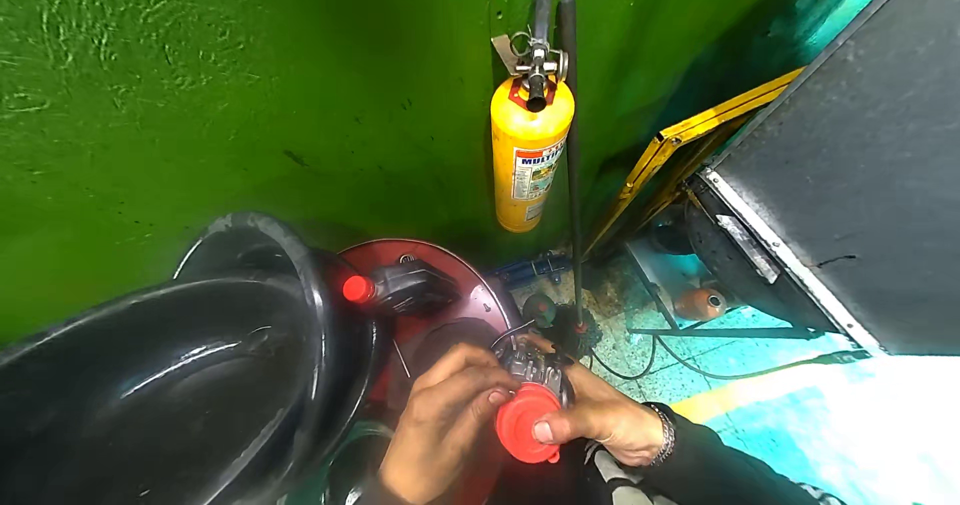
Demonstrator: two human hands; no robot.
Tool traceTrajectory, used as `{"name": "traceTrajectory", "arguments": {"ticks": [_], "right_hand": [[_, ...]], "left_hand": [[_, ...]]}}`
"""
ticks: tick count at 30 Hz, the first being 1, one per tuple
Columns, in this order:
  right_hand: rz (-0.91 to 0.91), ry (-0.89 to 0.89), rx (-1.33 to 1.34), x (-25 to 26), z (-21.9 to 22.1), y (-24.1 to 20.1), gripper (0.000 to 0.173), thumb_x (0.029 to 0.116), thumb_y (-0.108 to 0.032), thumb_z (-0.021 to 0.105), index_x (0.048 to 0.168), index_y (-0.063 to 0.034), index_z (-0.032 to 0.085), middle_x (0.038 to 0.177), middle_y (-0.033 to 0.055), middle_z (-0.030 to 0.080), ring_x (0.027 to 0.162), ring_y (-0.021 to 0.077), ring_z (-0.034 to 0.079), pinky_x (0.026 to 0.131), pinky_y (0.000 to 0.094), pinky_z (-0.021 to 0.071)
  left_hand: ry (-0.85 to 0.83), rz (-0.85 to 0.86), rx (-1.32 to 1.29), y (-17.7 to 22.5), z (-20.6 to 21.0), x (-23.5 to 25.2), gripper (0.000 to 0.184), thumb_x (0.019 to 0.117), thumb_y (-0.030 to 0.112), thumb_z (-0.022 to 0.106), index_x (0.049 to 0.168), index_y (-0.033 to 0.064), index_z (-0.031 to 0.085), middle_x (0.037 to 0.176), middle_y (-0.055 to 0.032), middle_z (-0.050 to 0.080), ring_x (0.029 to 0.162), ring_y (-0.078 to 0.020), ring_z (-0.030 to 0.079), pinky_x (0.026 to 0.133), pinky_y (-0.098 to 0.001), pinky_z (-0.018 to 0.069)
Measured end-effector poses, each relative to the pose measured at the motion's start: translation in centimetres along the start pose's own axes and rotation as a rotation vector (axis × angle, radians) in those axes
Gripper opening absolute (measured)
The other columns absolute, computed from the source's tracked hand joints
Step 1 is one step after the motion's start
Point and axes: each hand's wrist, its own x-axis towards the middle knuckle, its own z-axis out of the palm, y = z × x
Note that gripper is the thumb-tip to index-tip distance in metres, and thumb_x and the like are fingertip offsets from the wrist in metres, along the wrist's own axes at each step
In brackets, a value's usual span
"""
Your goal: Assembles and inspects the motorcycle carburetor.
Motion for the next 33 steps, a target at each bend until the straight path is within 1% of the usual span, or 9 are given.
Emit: {"name": "traceTrajectory", "arguments": {"ticks": [5, 10, 13, 14, 17, 21, 24, 28, 33], "right_hand": [[-0.011, 0.01, 0.016, -0.8, -0.3, 0.4, 0.1, 0.0717, -0.025, 0.09, 0.152, -0.0064, 0.035, 0.132, 0.0062, 0.064, 0.12, 0.0181, 0.064, 0.101, 0.0367, 0.0558], [-0.006, 0.053, 0.05, -1.7, -1.3, 1.3, 0.095, 0.0723, -0.025, 0.09, 0.15, -0.0075, 0.039, 0.13, 0.0073, 0.065, 0.117, 0.0199, 0.065, 0.096, 0.0381, 0.0584], [-0.03, 0.108, 0.112, -2.3, -1.9, 1.7, 0.096, 0.0738, -0.029, 0.091, 0.151, -0.0059, 0.038, 0.13, 0.0102, 0.066, 0.116, 0.0221, 0.066, 0.096, 0.0399, 0.0585], [-0.028, 0.155, 0.133, -2.5, -2.0, 1.7, 0.096, 0.0733, -0.031, 0.091, 0.15, -0.0061, 0.039, 0.127, 0.0106, 0.067, 0.112, 0.0225, 0.068, 0.091, 0.0399, 0.0605], [0.014, 0.323, 0.184, -2.6, -1.8, 0.9, 0.096, 0.0683, -0.037, 0.092, 0.144, -0.0079, 0.041, 0.112, 0.0121, 0.07, 0.091, 0.0242, 0.073, 0.072, 0.0385, 0.0639], [0.008, 0.442, 0.217, -1.5, -1.3, -0.3, 0.09, 0.0713, -0.034, 0.088, 0.141, -0.0056, 0.039, 0.11, 0.0143, 0.069, 0.086, 0.0263, 0.072, 0.071, 0.0397, 0.0632], [-0.013, 0.512, 0.228, -0.2, -0.4, -0.9, 0.086, 0.0742, -0.031, 0.085, 0.141, -0.0039, 0.039, 0.113, 0.0155, 0.067, 0.092, 0.0265, 0.072, 0.076, 0.0403, 0.0629], [-0.12, 0.587, 0.184, 2.2, 1.4, -0.6, 0.082, 0.0726, -0.028, 0.087, 0.138, -0.0018, 0.045, 0.113, 0.016, 0.068, 0.094, 0.025, 0.072, 0.079, 0.0376, 0.063], [-0.188, 0.522, 0.165, 4.1, 4.6, -0.1, 0.091, 0.0713, -0.028, 0.09, 0.146, -0.0061, 0.041, 0.116, 0.0142, 0.067, 0.099, 0.0219, 0.071, 0.085, 0.0344, 0.0615]], "left_hand": [[0.078, 0.005, -0.143, -0.8, 1.7, -0.4, 0.018, 0.0988, 0.024, 0.07, 0.103, 0.0067, 0.074, 0.102, -0.0059, 0.07, 0.095, -0.0112, 0.068, 0.082, -0.0252, 0.0593], [0.1, 0.02, -0.142, -1.9, 3.8, -0.8, 0.026, 0.1068, 0.023, 0.056, 0.111, 0.0062, 0.075, 0.103, -0.0061, 0.069, 0.094, -0.0093, 0.066, 0.084, -0.0243, 0.0578], [0.451, -0.237, 0.072, -5.4, 3.8, -1.0, 0.023, 0.1048, 0.021, 0.056, 0.11, 0.0087, 0.075, 0.093, -0.0007, 0.073, 0.076, -0.0057, 0.067, 0.068, -0.0245, 0.059], [0.476, -0.35, 0.217, -8.0, 3.4, -0.7, 0.02, 0.1005, 0.016, 0.062, 0.111, 0.0046, 0.074, 0.101, -0.006, 0.074, 0.086, -0.0118, 0.071, 0.078, -0.0311, 0.0613], [0.105, -0.566, 0.574, -15.5, 3.6, 1.1, 0.028, 0.0963, 0.017, 0.068, 0.12, 0.0044, 0.074, 0.126, -0.0182, 0.067, 0.12, -0.0324, 0.064, 0.107, -0.0506, 0.0503], [-0.076, -0.529, 0.818, -18.0, 5.0, 2.5, 0.022, 0.0998, 0.015, 0.063, 0.115, 0.0081, 0.077, 0.122, -0.018, 0.07, 0.119, -0.0364, 0.065, 0.105, -0.0518, 0.0508], [0.078, -0.463, 0.654, -16.1, 4.4, 1.9, 0.022, 0.1003, 0.013, 0.062, 0.112, 0.0, 0.075, 0.114, -0.0204, 0.072, 0.11, -0.0354, 0.069, 0.1, -0.0533, 0.0539], [0.537, -0.326, 0.011, -4.6, 3.7, -0.6, 0.014, 0.0947, 0.012, 0.068, 0.104, 0.0026, 0.074, 0.096, -0.0016, 0.075, 0.082, -0.0076, 0.071, 0.075, -0.0254, 0.0619], [0.612, -0.206, -0.259, 2.8, 5.7, -1.9, 0.012, 0.0953, 0.011, 0.071, 0.106, 0.0071, 0.076, 0.1, 0.0004, 0.075, 0.08, -0.0053, 0.07, 0.071, -0.0207, 0.0614]]}}
